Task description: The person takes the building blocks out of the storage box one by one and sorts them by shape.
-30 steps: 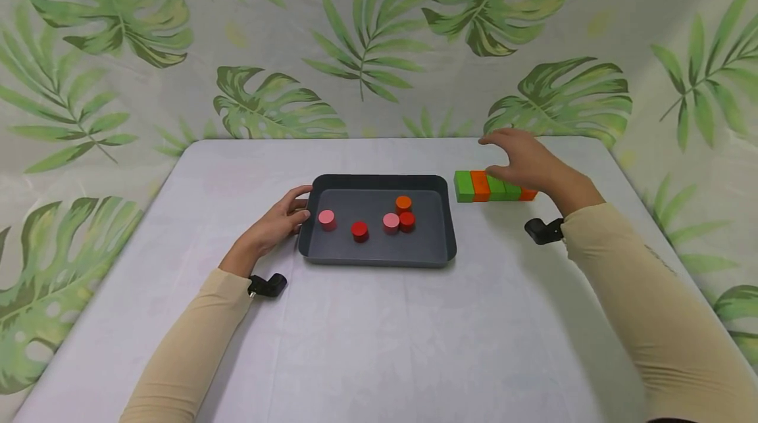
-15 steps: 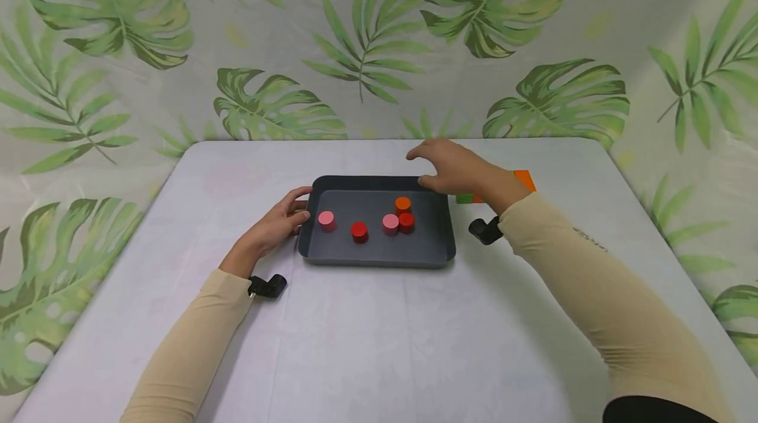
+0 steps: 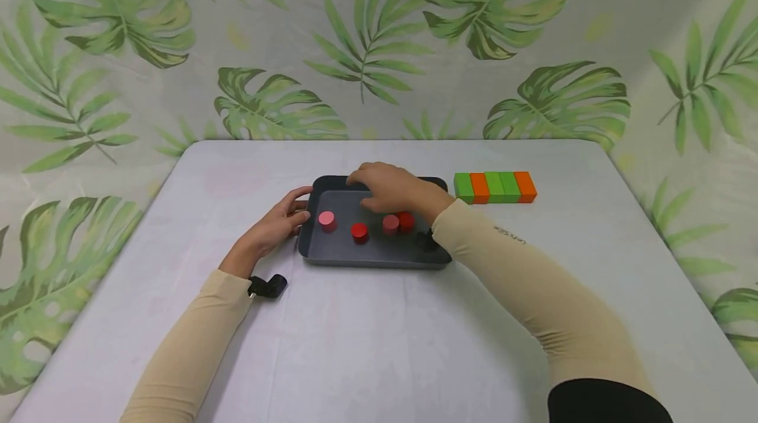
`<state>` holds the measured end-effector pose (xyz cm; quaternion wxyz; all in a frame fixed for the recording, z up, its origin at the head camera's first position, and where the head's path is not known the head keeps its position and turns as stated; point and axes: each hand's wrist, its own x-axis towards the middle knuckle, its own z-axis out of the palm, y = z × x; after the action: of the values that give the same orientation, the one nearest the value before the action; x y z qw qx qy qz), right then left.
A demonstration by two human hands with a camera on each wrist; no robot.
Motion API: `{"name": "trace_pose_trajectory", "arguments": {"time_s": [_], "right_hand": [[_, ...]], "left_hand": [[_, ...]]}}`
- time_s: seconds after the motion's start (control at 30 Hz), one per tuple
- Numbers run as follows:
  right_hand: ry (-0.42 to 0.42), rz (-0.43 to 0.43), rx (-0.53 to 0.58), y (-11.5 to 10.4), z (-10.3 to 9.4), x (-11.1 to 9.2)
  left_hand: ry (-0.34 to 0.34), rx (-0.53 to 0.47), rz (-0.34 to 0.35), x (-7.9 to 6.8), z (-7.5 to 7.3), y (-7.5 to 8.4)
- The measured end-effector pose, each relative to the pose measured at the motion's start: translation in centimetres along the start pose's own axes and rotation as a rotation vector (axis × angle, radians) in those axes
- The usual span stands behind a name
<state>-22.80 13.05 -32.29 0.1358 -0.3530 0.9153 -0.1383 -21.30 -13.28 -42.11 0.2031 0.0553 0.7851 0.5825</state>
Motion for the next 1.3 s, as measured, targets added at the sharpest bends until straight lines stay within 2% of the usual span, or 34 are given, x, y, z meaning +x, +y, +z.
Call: {"name": "trace_pose_trajectory", "arguments": {"time_s": [0.2,0.33,0.53,0.7,1.0,1.3], "right_hand": [[-0.030,-0.016,-0.005,-1.7,1.7,2.0],[-0.044,0.007,-0.022,-2.5,2.7,3.1],[-0.074,0.058,0.017,-2.6,3.8,3.7],[-0.082,0.050,0.019,-2.3,4.5,4.1],[-0.106,0.005,0.001,-2.9,4.9,4.9],[-0.130,0.010,-0.026,-3.7,5.1,5.4]], "left_hand": [[-0.019,-0.007,0.007,0.0,0.0,0.1],[-0.026,-0.014,0.013,0.0,0.0,0.2],[-0.031,-0.018,0.018,-0.1,0.0,0.1],[-0.032,-0.018,0.024,-0.1,0.0,0.0],[-0.027,-0.010,0.028,-0.3,-0.2,0.1],[-0.031,-0.020,0.032,-0.3,-0.1,0.2]]}}
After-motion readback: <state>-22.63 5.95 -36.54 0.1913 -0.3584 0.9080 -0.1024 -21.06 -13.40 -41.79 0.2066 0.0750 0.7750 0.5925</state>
